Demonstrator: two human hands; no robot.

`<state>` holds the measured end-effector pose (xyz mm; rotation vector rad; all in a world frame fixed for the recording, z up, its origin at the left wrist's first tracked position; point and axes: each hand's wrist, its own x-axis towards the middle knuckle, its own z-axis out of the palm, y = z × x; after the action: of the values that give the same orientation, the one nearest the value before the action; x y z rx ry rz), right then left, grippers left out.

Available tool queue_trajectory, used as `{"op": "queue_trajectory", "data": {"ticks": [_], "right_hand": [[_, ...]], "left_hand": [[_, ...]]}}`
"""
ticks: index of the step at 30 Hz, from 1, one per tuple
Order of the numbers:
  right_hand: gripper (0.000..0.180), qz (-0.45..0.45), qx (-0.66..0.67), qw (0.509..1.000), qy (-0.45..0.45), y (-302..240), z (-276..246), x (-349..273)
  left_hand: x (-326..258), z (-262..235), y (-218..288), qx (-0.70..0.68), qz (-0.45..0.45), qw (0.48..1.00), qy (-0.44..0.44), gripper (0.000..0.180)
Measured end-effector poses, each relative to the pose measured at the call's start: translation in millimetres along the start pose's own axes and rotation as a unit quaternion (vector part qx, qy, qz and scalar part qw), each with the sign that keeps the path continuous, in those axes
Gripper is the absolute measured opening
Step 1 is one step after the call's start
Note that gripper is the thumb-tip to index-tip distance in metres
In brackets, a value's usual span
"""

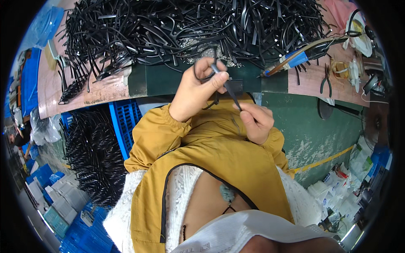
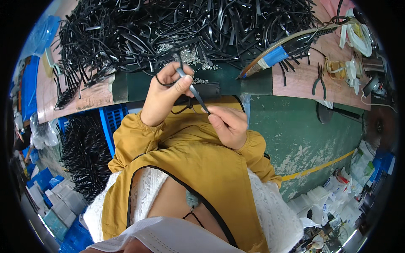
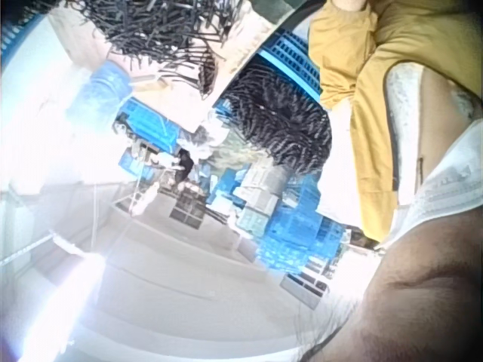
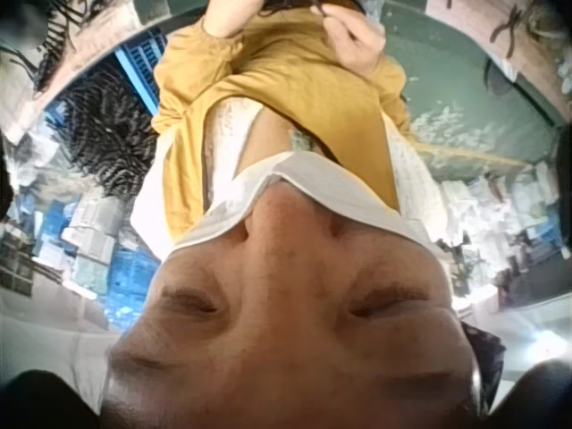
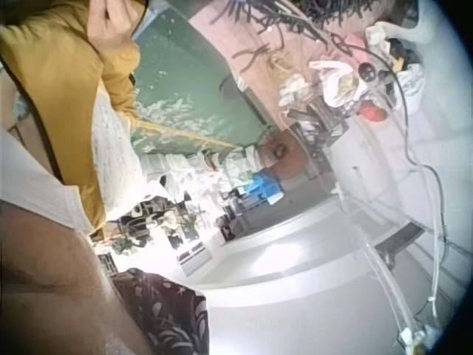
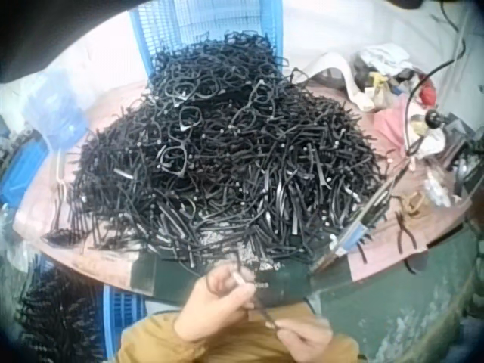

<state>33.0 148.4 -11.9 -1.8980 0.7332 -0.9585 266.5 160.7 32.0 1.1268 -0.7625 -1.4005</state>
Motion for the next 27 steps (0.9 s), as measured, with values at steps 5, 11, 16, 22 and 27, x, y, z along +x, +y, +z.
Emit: {"op": "queue_trajectory", "data": {"ticks": [5, 11, 16, 22, 27], "right_hand": [[0.026, -0.054, 0.238, 0.970, 0.010, -17, 0, 48], [0.012, -0.135, 0.018, 0.989, 0.058, -20, -12, 77], [0.010, 0.102, -0.016, 0.994, 0.042, 10, 22, 58], [0.010, 0.180, 0.127, 0.971, 0.089, 30, 40, 55], [0.011, 0.174, 0.153, 0.969, 0.082, 28, 37, 57]], "left_hand": [[-13, -2, -10, -0.274, -0.156, 0.949, -0.009, 0.016], [-13, 21, -36, -0.310, -0.050, 0.945, 0.092, 0.022], [-7, 3, -77, -0.113, 0.288, 0.939, 0.151, 0.020], [-49, -25, -114, 0.037, 0.316, 0.947, 0.048, 0.059], [-53, -25, -128, 0.081, 0.316, 0.943, 0.067, 0.062]]}}
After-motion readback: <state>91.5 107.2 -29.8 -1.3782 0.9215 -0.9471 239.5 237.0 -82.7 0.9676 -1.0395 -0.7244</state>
